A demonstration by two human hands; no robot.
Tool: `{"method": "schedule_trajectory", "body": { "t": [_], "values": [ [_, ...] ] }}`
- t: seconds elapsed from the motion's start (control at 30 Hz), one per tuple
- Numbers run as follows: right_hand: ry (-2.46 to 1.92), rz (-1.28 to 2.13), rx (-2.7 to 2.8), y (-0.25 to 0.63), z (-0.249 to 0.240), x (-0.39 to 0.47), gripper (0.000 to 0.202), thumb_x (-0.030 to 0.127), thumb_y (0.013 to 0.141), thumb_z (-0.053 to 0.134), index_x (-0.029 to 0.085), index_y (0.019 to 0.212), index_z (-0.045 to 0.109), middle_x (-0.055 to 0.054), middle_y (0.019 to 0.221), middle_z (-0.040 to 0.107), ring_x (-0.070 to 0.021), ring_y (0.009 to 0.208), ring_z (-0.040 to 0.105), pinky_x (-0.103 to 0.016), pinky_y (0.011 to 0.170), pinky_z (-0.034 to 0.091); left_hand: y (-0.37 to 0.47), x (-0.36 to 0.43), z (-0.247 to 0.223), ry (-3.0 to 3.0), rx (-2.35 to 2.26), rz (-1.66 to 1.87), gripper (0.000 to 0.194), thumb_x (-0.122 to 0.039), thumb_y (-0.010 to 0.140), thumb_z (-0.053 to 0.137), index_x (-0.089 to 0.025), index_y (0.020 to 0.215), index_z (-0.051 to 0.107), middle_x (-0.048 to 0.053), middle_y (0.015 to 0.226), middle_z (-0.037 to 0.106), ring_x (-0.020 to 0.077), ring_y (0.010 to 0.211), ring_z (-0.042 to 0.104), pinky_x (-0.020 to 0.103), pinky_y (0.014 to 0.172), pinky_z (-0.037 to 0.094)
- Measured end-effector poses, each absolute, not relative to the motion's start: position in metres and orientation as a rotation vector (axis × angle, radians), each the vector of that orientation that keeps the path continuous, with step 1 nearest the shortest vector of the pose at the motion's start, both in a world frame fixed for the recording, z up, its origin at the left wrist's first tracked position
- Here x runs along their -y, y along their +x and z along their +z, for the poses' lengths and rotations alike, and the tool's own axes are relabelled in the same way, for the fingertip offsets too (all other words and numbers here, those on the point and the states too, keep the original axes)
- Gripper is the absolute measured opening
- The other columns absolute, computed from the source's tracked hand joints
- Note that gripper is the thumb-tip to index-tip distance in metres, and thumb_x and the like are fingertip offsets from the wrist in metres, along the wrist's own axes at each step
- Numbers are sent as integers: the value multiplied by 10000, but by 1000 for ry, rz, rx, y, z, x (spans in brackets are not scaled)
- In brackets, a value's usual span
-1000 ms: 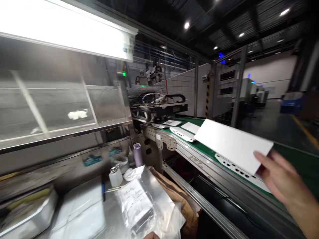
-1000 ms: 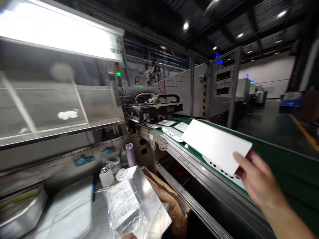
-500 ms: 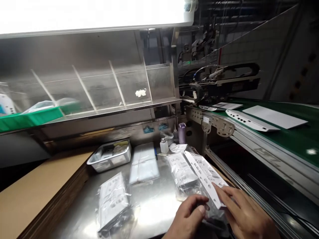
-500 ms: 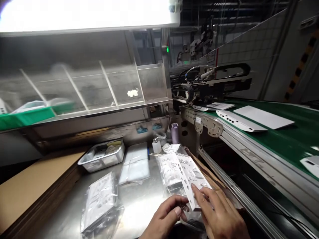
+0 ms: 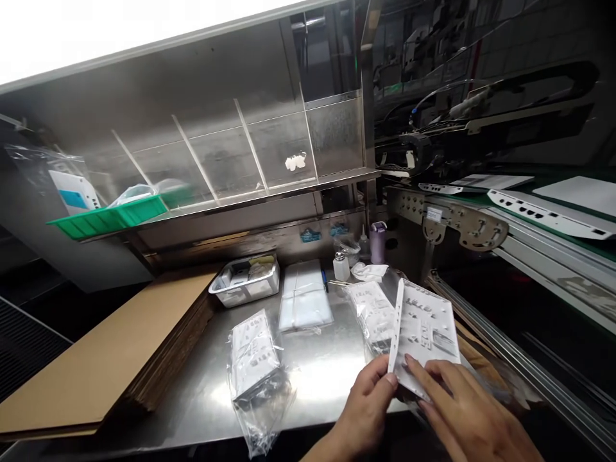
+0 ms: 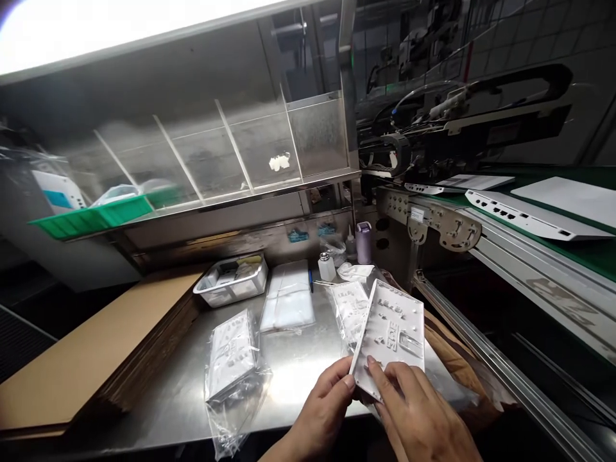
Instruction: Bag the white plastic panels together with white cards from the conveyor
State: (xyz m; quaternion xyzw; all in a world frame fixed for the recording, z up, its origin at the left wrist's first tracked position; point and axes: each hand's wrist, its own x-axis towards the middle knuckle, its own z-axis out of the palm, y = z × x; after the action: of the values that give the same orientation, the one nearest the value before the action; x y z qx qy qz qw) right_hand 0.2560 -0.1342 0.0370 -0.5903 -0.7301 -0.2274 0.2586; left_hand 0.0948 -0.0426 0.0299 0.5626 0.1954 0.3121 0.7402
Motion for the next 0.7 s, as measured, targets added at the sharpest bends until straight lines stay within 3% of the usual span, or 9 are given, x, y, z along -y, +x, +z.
{"method": "schedule_trajectory", "body": {
  "t": [0.3, 0.7],
  "values": [
    [-1638, -537, 2027, 254, 50, 137, 429, 232, 957, 364, 165, 1352, 518, -70, 912, 586, -139, 746, 612, -211, 576, 557, 97, 45, 18, 1158, -414, 671, 334, -319, 931, 495, -121, 1160, 636, 81, 898, 665, 199, 868, 609, 361, 856, 436],
    [-1592, -693, 2090, 253, 50, 136, 455, 205, 910, 397, 125, 1337, 534, -93, 910, 599, -166, 756, 597, -245, 591, 562, 95, 48, 19, 1106, -307, 680, 357, -327, 928, 481, -112, 1168, 634, 85, 889, 674, 205, 917, 621, 358, 888, 444]
  ]
}}
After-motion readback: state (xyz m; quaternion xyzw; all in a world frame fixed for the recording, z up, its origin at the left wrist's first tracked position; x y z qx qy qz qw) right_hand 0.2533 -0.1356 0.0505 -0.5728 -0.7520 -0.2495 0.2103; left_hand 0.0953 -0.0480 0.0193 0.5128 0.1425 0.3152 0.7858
